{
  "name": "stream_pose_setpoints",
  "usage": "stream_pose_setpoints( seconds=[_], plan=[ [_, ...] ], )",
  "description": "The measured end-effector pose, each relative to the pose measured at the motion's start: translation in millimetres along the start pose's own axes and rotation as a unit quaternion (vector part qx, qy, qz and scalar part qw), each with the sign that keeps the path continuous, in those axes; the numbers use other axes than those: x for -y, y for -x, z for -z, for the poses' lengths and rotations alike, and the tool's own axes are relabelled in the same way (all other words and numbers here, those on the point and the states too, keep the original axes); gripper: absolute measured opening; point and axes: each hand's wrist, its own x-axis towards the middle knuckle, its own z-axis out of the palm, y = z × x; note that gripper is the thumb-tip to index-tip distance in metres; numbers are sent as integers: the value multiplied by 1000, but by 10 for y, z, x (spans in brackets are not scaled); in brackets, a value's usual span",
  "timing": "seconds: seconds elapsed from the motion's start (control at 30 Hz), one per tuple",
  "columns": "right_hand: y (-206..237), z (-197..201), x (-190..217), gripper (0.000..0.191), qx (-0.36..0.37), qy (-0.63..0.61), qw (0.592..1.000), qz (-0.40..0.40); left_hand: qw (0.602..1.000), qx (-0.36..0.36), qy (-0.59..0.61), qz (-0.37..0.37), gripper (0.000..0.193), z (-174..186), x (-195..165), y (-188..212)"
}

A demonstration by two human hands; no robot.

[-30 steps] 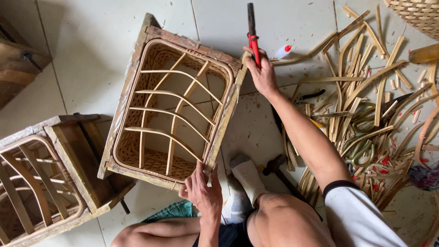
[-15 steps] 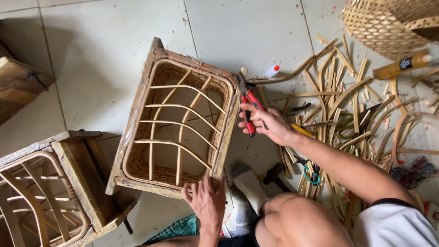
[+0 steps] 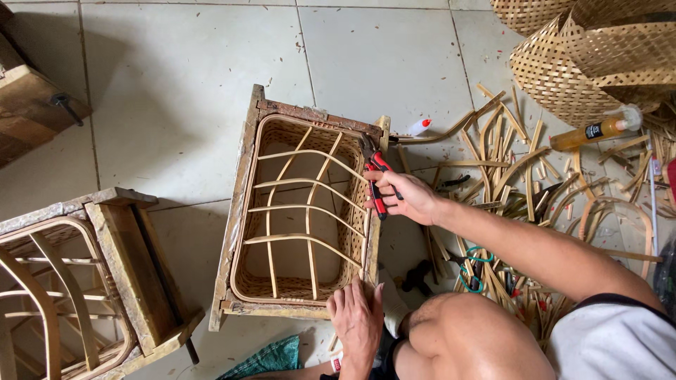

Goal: The person assembles a rectangular woven basket by fitting bamboo strips into a wooden mold. They use a hammer to tap the strips into place, pliers to adjust the frame, and a glue bottle to apply adhesive along the edges. The basket is rotated and repositioned multiple times during the process.

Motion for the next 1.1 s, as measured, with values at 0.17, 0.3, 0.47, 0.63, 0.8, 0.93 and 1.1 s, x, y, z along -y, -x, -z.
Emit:
stream_pose_setpoints(
  seconds=[0.17,0.3,0.47,0.63,0.8,0.93,1.1],
  plan=[
    [-181,-82,48,45,0,33,999,-26,1000,-26,-10,-5,48,9,-28,-9],
    [-270,-68,-78,40,-7,60,998,15,1000,-29,-7,-5,47,25,-38,-10],
    [-350,109,-172,39,-10,88,995,37,999,-43,9,-6,45,15,-86,4],
    [-355,154,-169,38,10,101,993,60,999,-39,20,-1,44,7,-106,-1],
    [-81,69,67,37,34,59,998,-14,999,-35,23,-12,44,53,-129,78],
    [494,229,92,46,80,56,995,-33,989,-93,81,-83,48,160,-119,293],
    [1086,835,-649,47,65,105,987,99,942,-311,126,8,38,630,422,508]
  ],
)
